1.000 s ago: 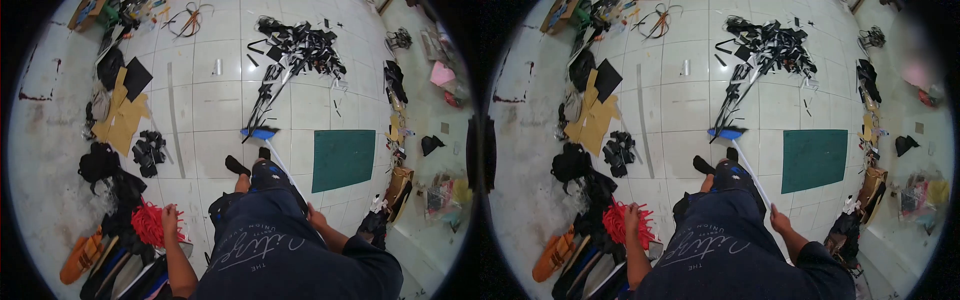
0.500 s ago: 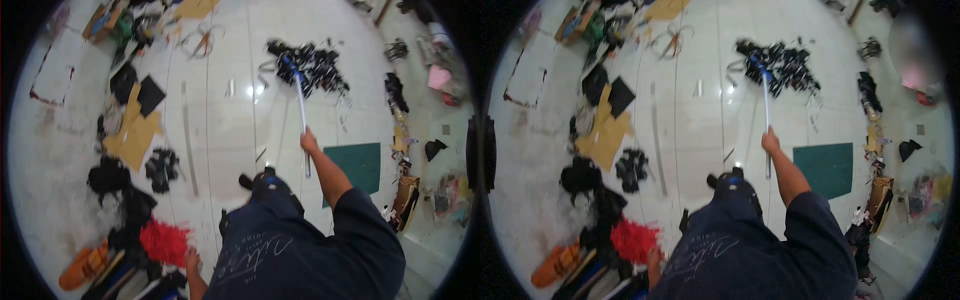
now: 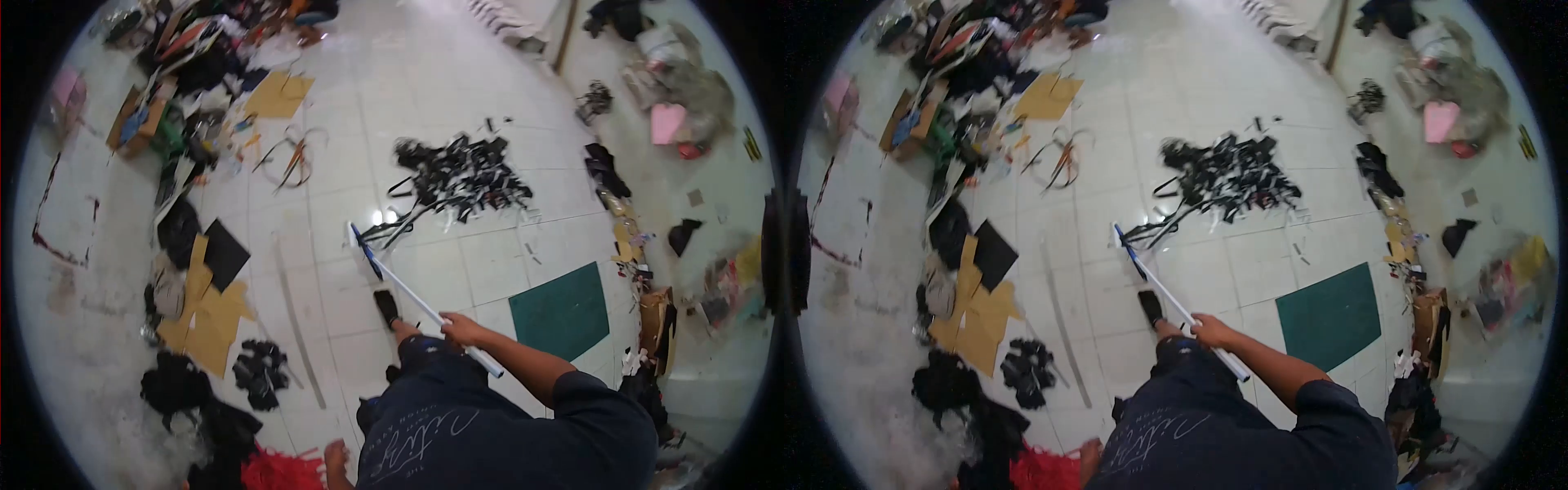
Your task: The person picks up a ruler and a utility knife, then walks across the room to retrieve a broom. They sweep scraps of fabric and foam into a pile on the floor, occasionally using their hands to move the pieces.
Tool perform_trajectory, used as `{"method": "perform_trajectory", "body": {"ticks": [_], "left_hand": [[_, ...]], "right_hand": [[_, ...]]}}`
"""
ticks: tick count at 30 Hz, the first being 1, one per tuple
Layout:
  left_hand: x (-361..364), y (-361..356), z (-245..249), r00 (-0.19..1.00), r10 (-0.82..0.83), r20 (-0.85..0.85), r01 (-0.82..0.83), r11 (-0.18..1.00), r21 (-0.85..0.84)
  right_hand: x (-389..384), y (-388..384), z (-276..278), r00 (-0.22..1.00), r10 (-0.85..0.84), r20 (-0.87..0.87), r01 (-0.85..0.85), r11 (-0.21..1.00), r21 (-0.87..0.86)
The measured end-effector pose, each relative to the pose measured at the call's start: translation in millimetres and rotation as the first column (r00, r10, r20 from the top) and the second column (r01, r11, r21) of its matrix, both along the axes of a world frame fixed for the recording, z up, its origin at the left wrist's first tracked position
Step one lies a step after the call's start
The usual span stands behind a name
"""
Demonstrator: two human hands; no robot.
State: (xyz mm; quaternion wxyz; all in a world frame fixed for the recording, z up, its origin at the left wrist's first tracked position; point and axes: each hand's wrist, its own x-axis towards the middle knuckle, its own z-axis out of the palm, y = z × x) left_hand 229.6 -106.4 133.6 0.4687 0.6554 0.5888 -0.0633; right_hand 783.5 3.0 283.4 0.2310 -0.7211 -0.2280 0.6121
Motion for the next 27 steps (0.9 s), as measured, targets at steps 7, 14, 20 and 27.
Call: {"method": "perform_trajectory", "body": {"ticks": [7,14,20,27], "left_hand": [[65,181,90,0.559,0.829,-0.005,-0.805,0.542,-0.242],[109,261,148,0.458,0.881,0.117,-0.873,0.471,-0.125],[78,170,77,0.474,0.868,-0.149,-0.833,0.386,-0.396],[26,247,81,0.8,0.543,-0.254,-0.573,0.567,-0.592]], "right_hand": [[-8,189,-60,0.953,0.161,-0.258,-0.196,0.974,-0.116],[87,268,-59,0.984,0.09,0.153,-0.075,0.992,-0.103],[85,288,-8,0.913,0.155,0.376,-0.146,0.988,-0.052],[-48,428,-10,0.972,0.059,-0.227,-0.076,0.995,-0.064]]}}
